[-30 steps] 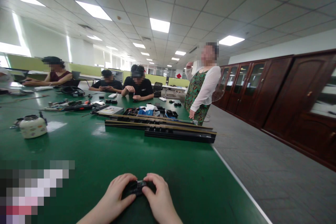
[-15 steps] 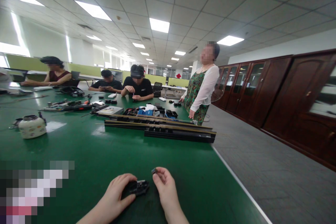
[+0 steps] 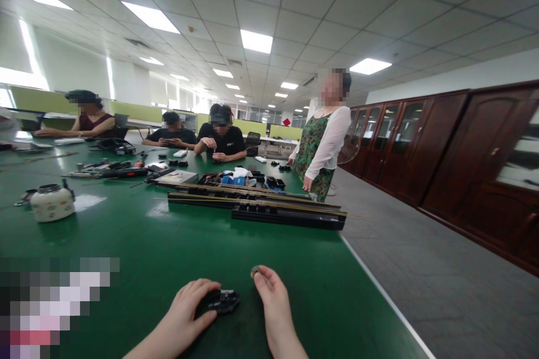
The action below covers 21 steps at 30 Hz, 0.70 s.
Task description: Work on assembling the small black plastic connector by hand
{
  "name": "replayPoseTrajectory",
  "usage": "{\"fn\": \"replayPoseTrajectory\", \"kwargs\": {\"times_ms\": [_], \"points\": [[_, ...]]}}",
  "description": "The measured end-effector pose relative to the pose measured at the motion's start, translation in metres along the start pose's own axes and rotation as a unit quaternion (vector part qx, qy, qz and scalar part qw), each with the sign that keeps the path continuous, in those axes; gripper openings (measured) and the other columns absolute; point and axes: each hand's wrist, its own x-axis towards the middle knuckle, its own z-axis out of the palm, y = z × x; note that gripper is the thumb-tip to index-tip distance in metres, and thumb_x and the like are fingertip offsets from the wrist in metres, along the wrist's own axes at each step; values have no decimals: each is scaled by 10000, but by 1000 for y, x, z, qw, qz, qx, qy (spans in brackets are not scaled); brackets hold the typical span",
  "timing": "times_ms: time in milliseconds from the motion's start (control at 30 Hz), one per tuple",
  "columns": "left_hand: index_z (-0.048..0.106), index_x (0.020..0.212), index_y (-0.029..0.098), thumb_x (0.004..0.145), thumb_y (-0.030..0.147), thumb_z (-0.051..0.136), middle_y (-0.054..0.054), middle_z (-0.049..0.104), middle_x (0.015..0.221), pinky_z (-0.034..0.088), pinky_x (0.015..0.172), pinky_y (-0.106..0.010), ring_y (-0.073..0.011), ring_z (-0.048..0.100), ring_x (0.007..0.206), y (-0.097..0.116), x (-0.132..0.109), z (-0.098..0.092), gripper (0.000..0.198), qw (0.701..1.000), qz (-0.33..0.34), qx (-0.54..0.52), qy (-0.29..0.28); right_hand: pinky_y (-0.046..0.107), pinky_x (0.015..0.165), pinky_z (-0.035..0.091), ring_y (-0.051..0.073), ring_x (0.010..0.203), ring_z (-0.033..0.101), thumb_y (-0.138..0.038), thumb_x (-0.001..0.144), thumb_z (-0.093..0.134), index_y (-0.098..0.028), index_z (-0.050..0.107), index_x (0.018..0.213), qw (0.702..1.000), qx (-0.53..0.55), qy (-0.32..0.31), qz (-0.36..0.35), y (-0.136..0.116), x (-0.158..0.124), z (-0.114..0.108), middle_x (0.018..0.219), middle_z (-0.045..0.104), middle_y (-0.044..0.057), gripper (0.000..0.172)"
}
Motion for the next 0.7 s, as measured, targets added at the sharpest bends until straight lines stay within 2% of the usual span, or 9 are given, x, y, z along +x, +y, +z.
{"fn": "replayPoseTrajectory", "kwargs": {"times_ms": [133,333,700], "points": [[568,1082,259,690,229,567,-41,617,1088,324,966,-409,-244,503,1067,0,0,0,393,1000,-11,3,-7,355,947,411,224,991,604,-437,592,731,-164,618,963,1000,25,6,11,2,1,-1,977,686,72,474],[589,1029,260,681,220,574,-31,626,1052,330,953,-399,-235,513,1042,1,0,0,351,1000,-8,11,-7,354,928,418,233,1005,599,-458,581,729,-167,627,960,999,23,18,13,2,1,-1,994,684,78,489],[587,1041,263,682,231,571,-34,624,1073,324,959,-403,-239,505,1060,-1,1,1,361,1000,-11,10,-7,352,895,429,228,942,612,-496,578,716,-168,652,936,1000,13,18,13,4,4,-3,945,692,75,490]]}}
